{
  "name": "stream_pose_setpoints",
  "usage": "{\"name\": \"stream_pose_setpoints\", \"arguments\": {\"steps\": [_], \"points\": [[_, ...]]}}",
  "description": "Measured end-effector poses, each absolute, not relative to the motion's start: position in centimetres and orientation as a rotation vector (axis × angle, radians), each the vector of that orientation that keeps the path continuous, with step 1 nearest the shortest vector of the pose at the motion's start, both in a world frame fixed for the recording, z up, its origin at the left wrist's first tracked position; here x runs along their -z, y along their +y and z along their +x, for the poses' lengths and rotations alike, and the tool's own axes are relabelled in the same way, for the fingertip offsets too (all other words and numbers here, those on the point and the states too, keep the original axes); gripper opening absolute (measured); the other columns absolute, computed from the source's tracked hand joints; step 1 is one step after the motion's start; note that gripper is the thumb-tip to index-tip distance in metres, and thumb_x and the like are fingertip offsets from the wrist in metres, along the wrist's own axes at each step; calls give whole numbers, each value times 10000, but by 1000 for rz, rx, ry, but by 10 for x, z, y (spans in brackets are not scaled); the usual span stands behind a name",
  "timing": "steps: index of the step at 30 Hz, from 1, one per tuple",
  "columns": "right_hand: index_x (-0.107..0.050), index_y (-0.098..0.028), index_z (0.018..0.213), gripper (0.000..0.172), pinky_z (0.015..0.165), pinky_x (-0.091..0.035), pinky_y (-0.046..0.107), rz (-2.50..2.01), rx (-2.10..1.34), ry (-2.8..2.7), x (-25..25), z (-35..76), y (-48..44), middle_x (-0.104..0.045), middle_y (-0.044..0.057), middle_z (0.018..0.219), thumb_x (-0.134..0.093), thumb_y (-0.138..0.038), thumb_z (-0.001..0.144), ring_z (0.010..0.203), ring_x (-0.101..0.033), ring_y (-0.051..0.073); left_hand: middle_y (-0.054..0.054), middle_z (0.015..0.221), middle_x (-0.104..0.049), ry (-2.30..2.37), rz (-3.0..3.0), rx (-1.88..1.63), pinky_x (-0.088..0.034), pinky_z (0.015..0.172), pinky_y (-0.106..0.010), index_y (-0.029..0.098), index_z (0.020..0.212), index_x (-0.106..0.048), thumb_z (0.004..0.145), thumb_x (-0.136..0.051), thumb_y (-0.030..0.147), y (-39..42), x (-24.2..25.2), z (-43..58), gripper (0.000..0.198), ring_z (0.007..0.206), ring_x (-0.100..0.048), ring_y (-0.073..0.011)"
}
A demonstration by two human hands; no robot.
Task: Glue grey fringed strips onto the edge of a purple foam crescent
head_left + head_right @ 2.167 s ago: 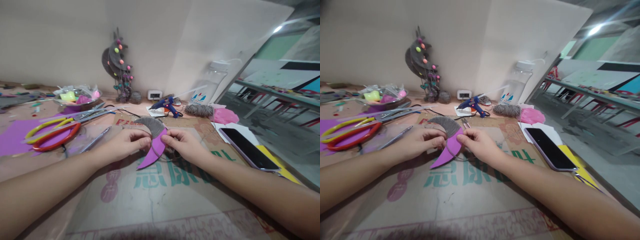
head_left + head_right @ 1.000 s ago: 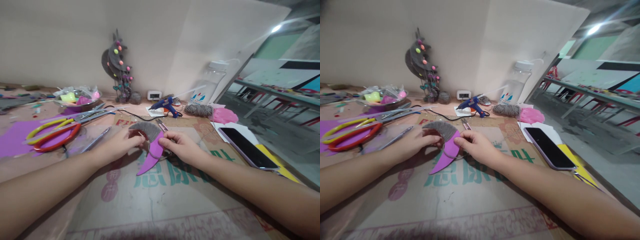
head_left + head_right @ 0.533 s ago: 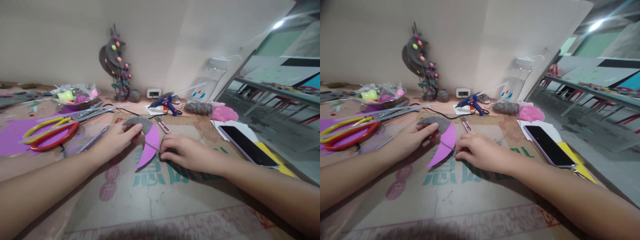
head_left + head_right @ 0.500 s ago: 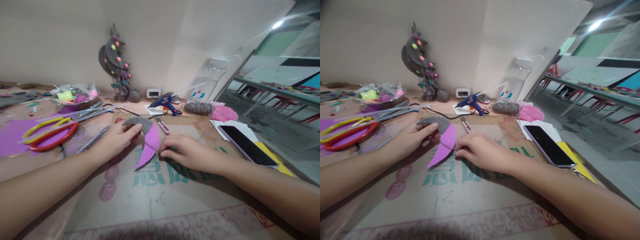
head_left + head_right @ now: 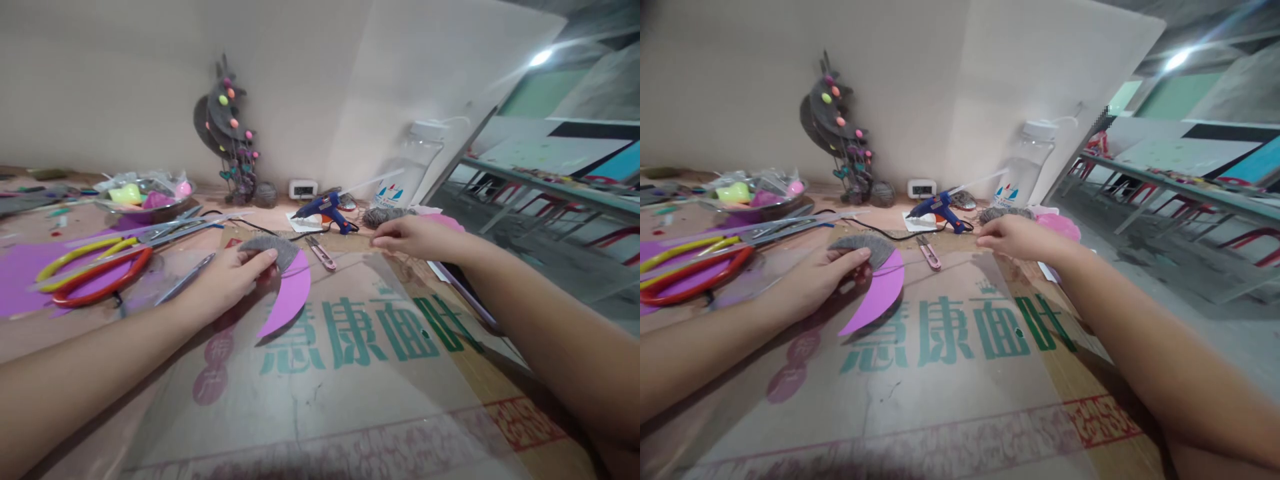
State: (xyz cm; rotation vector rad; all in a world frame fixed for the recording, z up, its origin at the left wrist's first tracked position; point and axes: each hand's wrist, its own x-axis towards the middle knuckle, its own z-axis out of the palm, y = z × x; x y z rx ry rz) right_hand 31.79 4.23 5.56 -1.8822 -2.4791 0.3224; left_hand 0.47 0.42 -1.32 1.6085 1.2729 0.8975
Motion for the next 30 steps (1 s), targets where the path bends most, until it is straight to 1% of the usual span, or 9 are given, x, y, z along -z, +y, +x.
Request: {"name": "stream_pose_setpoints", "arguments": {"steps": [2,4,8,10,13,17,20,23,30], "points": [[-696,-215,933,331,695,-441,320,-1910,-115,-2402,-56,317,41,-699,49,918,-536,-477,812,820,-627,233,21,587,-546,1241,1638,-895,-342,516,-233,170,605,-561,836,-495,488,5,17,3,398,534,-464,-112],[-667,-225,975,308,727,-461,338,-1734,-171,-2312,-55,303,31,-681,55,981,-536,-457,821,850,-624,230,17,601,-557,1189,1648,-907,-366,546,-239,177,616,-548,837,-492,507,7,21,2,401,571,-498,-127],[-491,-236,992,254,558,-502,302,-1312,-963,-1985,-42,255,-3,-611,53,1094,-531,-437,841,576,-583,109,18,617,-554,1123,1705,-895,-384,587,-248,183,621,-522,858,-464,508,6,24,0,407,602,-511,-133],[-405,-243,966,284,495,-496,277,-1242,-1264,-1854,-30,235,-19,-555,56,1169,-576,-415,820,525,-561,74,25,614,-538,1115,1743,-884,-379,588,-248,182,628,-518,867,-454,503,6,22,0,405,594,-498,-125],[-370,-249,1035,346,476,-476,242,-1168,-1499,-1793,-13,221,-29,-562,10,978,-602,-378,813,541,-550,73,29,610,-538,1121,1757,-869,-370,581,-247,178,632,-530,869,-457,498,5,20,0,405,591,-498,-120],[-480,-212,1042,269,481,-396,202,-1204,-1332,-1855,-7,226,-21,-456,-76,616,-582,-342,831,514,-469,76,32,613,-564,1143,1747,-845,-374,585,-239,174,623,-552,867,-469,485,6,19,1,404,594,-513,-114],[-607,-179,883,178,494,-359,208,-1349,-1023,-1901,-8,233,-11,-516,-40,614,-606,-339,805,543,-477,84,37,601,-561,1145,1741,-845,-374,580,-234,175,620,-557,865,-482,459,5,19,2,382,585,-508,-110],[-649,-178,817,194,501,-362,221,-1423,-851,-1914,-4,238,-4,-588,-12,659,-626,-368,784,558,-502,98,39,602,-555,1143,1740,-826,-376,576,-231,177,628,-564,863,-490,443,5,19,2,363,580,-501,-107],[-663,-176,797,286,485,-334,228,-1412,-802,-2082,-11,240,-3,-547,-23,590,-529,-424,845,505,-462,95,32,606,-555,1129,1749,-818,-376,573,-241,182,626,-562,865,-477,463,5,20,2,378,585,-505,-122]]}}
